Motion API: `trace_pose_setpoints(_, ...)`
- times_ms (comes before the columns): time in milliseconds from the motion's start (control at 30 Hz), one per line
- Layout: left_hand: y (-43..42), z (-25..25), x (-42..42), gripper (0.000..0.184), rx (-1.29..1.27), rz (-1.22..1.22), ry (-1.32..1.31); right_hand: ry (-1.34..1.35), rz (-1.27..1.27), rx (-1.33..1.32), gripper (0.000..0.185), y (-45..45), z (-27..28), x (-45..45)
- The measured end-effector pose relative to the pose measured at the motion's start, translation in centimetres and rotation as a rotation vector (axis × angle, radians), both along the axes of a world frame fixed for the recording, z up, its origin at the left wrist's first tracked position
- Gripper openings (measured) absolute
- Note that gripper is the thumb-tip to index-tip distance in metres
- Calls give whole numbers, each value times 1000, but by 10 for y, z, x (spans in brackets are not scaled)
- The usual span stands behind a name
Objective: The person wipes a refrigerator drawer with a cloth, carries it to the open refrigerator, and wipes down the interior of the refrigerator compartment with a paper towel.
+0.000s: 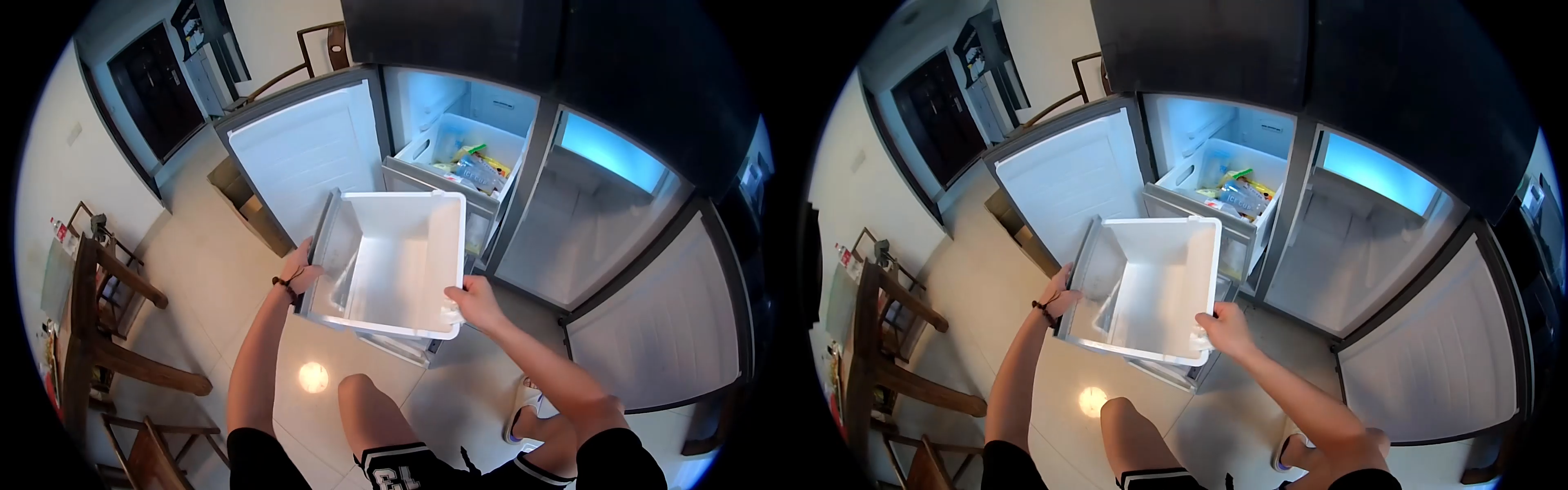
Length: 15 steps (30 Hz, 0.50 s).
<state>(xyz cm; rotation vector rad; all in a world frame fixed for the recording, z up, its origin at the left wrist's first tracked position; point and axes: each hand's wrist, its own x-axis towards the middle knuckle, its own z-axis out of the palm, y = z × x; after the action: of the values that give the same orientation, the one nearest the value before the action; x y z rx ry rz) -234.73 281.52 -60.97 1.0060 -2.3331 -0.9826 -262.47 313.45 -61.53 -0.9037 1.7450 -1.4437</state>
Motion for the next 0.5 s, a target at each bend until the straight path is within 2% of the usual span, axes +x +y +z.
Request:
trace_pose_setpoints(33, -7, 1, -7, 82, 119, -26, 38, 14, -14, -14, 25, -3, -3, 3)
trace_pose_setpoints(167, -36, 10, -24, 79, 93, -35, 7, 11, -27, -7, 28, -4, -3, 15)
trace_pose_setpoints(233, -44, 20, -31, 76, 153, -108, -93, -26, -22, 10, 30, 2, 4, 25)
trace_pose_setpoints(333, -47, 20, -49, 72, 207, -125, -104, -27, 1, -37, 36, 12, 15, 31)
trace_pose_setpoints(500, -47, 24, -88, 70, 80, -214, -353, -149, -25, 26, 42, 18, 15, 27)
